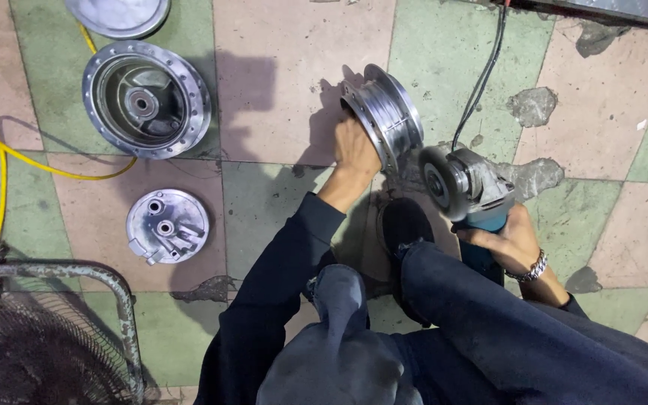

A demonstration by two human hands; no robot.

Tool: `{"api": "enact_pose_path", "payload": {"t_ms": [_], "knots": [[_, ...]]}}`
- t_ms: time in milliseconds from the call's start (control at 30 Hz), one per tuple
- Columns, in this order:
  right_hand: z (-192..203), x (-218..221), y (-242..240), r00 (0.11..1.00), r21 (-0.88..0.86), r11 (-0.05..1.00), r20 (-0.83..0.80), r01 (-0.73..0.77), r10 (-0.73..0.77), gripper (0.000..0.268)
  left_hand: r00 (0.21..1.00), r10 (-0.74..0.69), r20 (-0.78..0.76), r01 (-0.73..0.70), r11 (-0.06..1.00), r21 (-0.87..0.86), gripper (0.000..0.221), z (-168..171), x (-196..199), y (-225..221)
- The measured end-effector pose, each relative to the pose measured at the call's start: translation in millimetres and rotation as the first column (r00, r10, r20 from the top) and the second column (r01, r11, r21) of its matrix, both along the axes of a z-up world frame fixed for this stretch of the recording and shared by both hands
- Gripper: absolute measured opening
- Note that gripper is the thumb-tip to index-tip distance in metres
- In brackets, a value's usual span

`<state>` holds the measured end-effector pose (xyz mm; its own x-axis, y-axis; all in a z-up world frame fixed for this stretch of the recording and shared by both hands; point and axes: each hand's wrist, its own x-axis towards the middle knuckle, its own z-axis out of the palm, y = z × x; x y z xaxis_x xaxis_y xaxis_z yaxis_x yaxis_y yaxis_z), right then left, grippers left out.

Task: Using a handheld angle grinder to smooth and clean the inner surface of a motorcycle wheel hub.

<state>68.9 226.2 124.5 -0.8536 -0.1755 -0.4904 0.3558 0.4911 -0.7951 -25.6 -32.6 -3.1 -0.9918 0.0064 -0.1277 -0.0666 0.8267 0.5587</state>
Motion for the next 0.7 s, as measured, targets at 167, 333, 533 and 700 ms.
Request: {"api": "enact_pose_path", "payload": {"t_ms": [167, 333, 533, 700], "knots": [[25.8, -16.8, -39.1, 0.993, 0.195, 0.980, 0.108, 0.030, -0.052, 0.047, 0.997, 0.044, -0.067, -0.049, 0.996, -0.071, 0.017, -13.9, 0.3, 10.4], [14.7, -19.0, -30.8, 0.986, 0.311, 0.950, 0.151, 0.015, -0.065, 0.049, 0.986, -0.060, -0.155, 0.029, 0.980, -0.194, 0.015, -50.7, 0.5, 31.4], [7.0, -16.1, -20.9, 0.981, 0.337, 0.941, 0.164, 0.043, -0.103, 0.053, 0.980, -0.032, -0.198, -0.029, 0.955, -0.296, 0.012, -37.7, -0.5, 30.4], [11.9, -22.3, -26.6, 0.982, 0.374, 0.927, 0.156, 0.041, -0.106, 0.050, 0.973, -0.053, -0.223, -0.022, 0.946, -0.323, 0.010, -43.0, 0.1, 33.5]]}}
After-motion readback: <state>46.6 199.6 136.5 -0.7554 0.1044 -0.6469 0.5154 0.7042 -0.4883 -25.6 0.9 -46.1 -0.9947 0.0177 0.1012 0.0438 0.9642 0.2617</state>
